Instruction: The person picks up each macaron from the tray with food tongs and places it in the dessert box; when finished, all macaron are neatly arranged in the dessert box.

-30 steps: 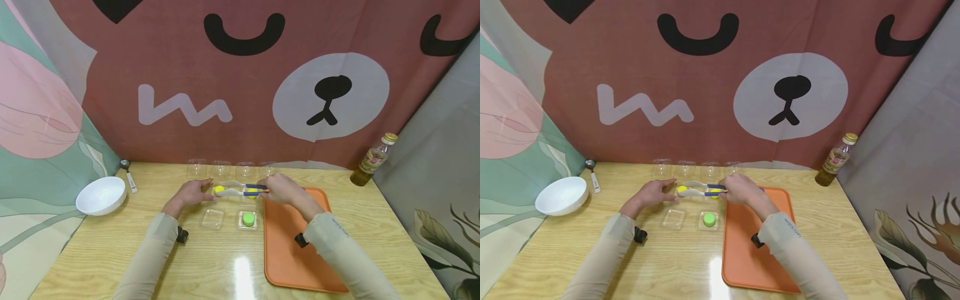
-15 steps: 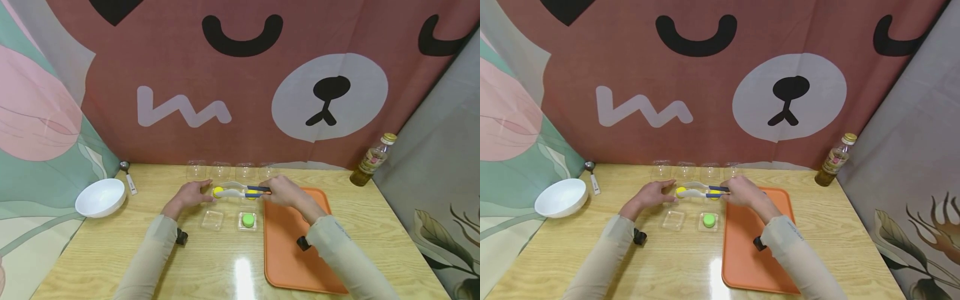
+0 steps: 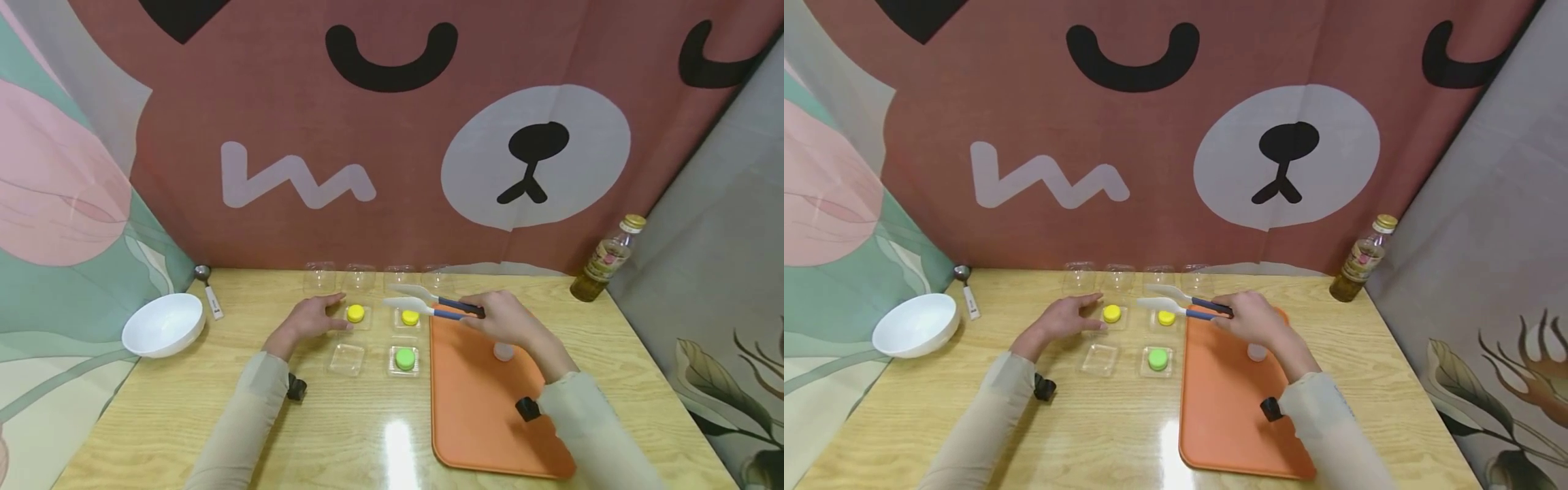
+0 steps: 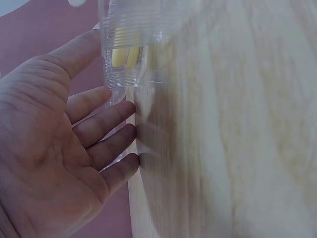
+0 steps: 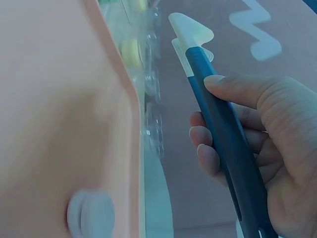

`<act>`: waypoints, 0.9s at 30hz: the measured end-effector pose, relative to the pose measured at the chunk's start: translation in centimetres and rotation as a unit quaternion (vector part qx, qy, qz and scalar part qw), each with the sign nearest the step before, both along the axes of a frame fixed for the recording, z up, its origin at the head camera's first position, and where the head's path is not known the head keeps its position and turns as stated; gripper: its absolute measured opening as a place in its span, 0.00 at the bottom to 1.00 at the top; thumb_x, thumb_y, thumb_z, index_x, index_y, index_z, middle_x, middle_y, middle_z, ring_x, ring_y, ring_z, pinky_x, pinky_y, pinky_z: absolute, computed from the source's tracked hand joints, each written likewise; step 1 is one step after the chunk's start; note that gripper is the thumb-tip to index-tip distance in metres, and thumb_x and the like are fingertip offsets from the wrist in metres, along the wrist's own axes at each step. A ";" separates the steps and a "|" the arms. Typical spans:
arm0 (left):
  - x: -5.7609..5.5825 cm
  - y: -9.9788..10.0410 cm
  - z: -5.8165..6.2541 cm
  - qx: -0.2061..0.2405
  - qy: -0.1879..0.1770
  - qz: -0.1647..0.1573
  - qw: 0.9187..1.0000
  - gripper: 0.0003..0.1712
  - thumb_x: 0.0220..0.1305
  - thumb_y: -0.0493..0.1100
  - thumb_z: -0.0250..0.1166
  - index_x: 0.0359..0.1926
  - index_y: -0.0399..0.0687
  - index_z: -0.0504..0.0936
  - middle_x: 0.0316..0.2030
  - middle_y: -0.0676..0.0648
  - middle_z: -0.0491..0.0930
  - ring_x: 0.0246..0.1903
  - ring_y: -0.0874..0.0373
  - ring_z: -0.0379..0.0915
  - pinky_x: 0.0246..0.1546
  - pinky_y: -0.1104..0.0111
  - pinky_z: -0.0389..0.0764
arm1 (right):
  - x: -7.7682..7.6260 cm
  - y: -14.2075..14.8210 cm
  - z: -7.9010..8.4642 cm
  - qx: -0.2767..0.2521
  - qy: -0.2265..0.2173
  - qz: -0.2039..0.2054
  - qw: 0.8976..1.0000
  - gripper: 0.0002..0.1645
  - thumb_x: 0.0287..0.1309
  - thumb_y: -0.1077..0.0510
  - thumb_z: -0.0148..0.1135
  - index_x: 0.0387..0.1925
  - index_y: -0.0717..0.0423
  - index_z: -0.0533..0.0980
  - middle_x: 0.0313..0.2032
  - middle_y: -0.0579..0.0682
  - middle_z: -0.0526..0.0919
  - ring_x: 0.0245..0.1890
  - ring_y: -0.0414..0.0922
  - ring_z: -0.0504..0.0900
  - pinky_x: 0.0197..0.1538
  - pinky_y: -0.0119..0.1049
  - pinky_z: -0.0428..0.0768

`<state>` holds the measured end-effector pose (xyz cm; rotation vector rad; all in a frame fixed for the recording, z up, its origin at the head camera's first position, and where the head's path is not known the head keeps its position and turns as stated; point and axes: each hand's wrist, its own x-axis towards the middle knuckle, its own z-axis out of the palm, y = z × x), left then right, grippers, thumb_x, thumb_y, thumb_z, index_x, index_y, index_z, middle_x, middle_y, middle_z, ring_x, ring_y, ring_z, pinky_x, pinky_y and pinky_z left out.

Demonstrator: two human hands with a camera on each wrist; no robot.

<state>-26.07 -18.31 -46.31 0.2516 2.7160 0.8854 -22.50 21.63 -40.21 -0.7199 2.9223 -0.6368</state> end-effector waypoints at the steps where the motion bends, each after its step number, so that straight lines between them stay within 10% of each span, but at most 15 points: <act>1: 0.0 0.0 0.0 0.001 -0.002 0.000 1.000 0.49 0.58 0.63 0.73 0.77 0.62 0.63 0.75 0.45 0.64 0.76 0.39 0.54 0.73 0.42 0.62 | 0.2 0.5 0.0 0.000 -0.002 -0.005 1.000 0.27 0.65 0.49 0.67 0.62 0.55 0.79 0.33 0.45 0.86 0.14 0.37 0.65 0.23 0.32 0.66; 9: 0.1 0.0 0.0 0.006 -0.008 0.002 1.000 0.49 0.59 0.63 0.72 0.77 0.61 0.62 0.76 0.42 0.62 0.76 0.38 0.53 0.73 0.41 0.61 | 2.2 4.6 -0.4 0.008 0.011 -0.047 0.999 0.26 0.65 0.49 0.67 0.62 0.52 0.80 0.19 0.41 0.75 0.17 0.38 0.65 0.23 0.31 0.63; 27: 0.2 -0.1 0.1 0.021 -0.004 -0.010 1.000 0.51 0.60 0.62 0.72 0.79 0.58 0.59 0.73 0.42 0.67 0.75 0.38 0.56 0.73 0.41 0.62 | 7.1 12.6 -2.2 -0.017 0.021 -0.115 0.993 0.26 0.63 0.48 0.69 0.58 0.56 0.82 0.26 0.43 0.81 0.20 0.33 0.66 0.23 0.29 0.65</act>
